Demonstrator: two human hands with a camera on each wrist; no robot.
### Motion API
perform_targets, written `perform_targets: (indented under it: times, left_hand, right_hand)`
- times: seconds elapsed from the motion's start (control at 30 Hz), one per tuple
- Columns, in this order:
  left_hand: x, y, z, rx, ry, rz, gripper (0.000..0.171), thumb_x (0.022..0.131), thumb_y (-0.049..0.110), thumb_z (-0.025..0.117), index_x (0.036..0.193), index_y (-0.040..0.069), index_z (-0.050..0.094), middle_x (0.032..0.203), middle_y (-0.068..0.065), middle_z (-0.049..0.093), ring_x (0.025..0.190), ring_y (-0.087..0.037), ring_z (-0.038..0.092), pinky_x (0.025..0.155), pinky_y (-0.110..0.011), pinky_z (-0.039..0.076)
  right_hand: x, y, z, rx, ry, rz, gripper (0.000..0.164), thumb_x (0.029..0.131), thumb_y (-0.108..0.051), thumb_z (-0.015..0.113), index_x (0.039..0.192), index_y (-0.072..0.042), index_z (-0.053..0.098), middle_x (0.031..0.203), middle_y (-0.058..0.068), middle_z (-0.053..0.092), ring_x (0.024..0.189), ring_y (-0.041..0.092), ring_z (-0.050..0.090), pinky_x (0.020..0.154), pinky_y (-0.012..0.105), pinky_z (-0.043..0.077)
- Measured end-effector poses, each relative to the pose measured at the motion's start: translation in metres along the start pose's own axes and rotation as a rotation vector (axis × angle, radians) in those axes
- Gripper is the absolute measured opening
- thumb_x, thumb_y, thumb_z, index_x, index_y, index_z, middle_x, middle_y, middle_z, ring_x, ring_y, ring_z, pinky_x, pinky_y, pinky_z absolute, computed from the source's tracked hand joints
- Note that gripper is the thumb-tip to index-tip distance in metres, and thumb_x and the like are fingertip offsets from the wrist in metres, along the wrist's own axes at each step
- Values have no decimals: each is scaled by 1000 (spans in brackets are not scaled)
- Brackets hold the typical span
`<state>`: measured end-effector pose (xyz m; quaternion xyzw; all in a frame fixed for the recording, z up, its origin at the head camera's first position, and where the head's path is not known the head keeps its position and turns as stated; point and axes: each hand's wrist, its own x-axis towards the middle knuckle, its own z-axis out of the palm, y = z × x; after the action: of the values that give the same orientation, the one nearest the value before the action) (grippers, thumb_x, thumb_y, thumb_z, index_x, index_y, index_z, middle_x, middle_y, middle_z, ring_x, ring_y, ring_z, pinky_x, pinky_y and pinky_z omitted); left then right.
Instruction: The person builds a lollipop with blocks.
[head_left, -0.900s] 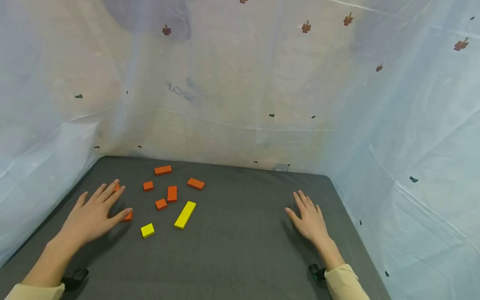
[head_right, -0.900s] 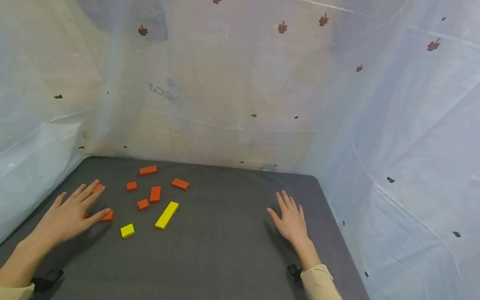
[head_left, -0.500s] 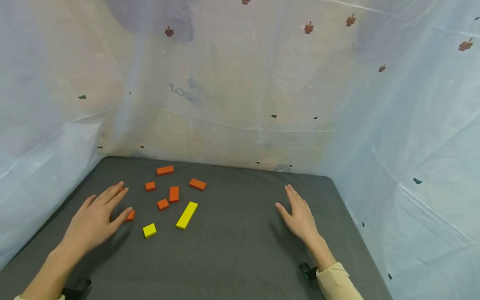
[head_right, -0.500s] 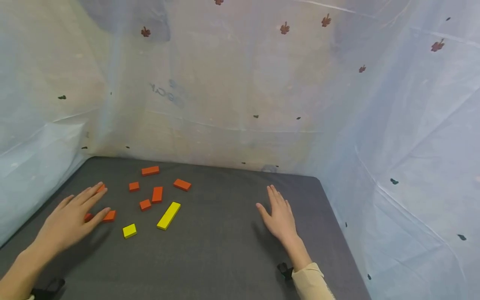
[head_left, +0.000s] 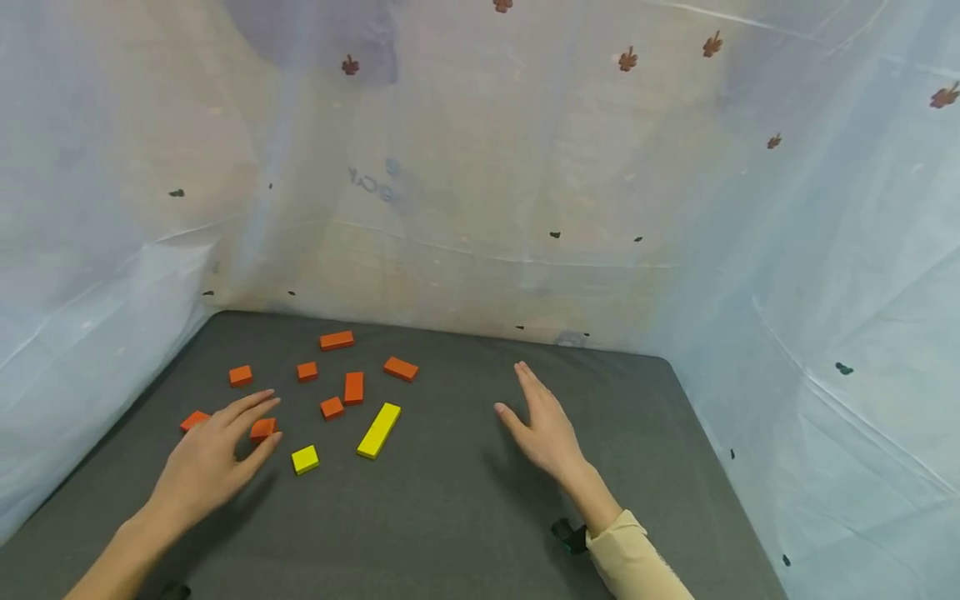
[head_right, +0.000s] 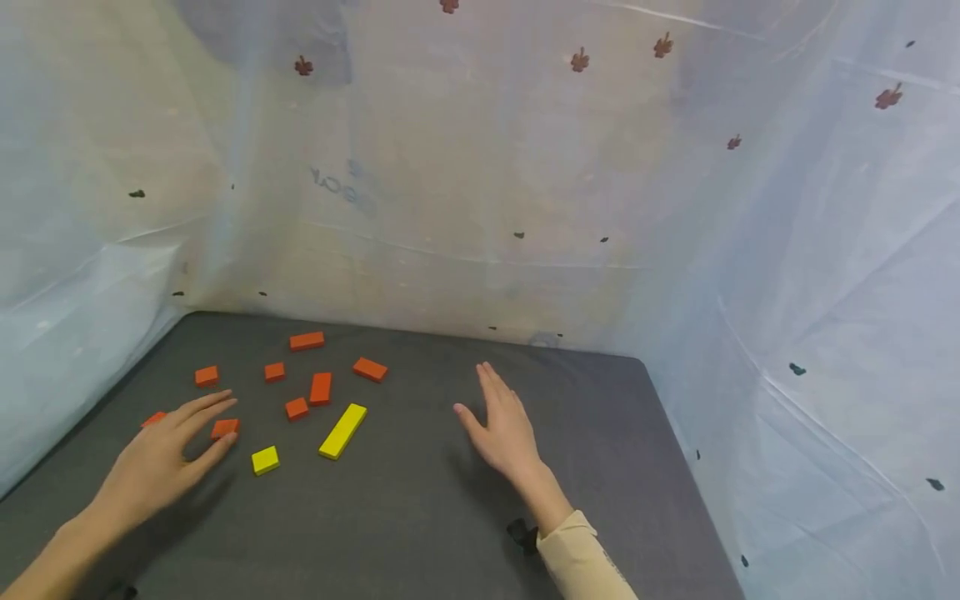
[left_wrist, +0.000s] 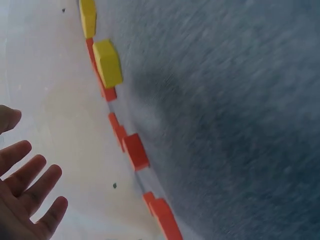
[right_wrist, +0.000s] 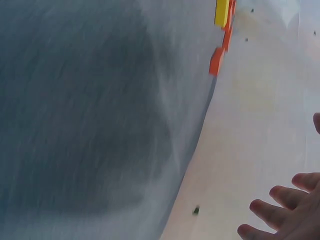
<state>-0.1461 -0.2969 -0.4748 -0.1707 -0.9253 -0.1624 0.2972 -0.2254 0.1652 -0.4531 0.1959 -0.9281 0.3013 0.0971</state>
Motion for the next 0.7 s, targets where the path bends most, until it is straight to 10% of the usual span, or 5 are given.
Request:
perform_targets:
  times: [0.4,0.7]
  left_hand:
    - [-10,9,15,-58,-196,-26,56,81,20,90,132,10,69,128,-9,66,100,-30,70,73,-50,59]
    - [-7,11,19,-43,-393,-63,50,82,23,90,127,13,72,121,-4,67,77,-13,66,66,-38,56]
  right_hand:
    - [18,-40,48,-15,-151,-58,80,104,-50,59,167,-16,23,172,2,23,154,29,32,123,55,30]
    - [34,-65,74,-91,-265,-108,82,103,-51,62,166,-14,26,170,8,30,151,30,39,121,52,34]
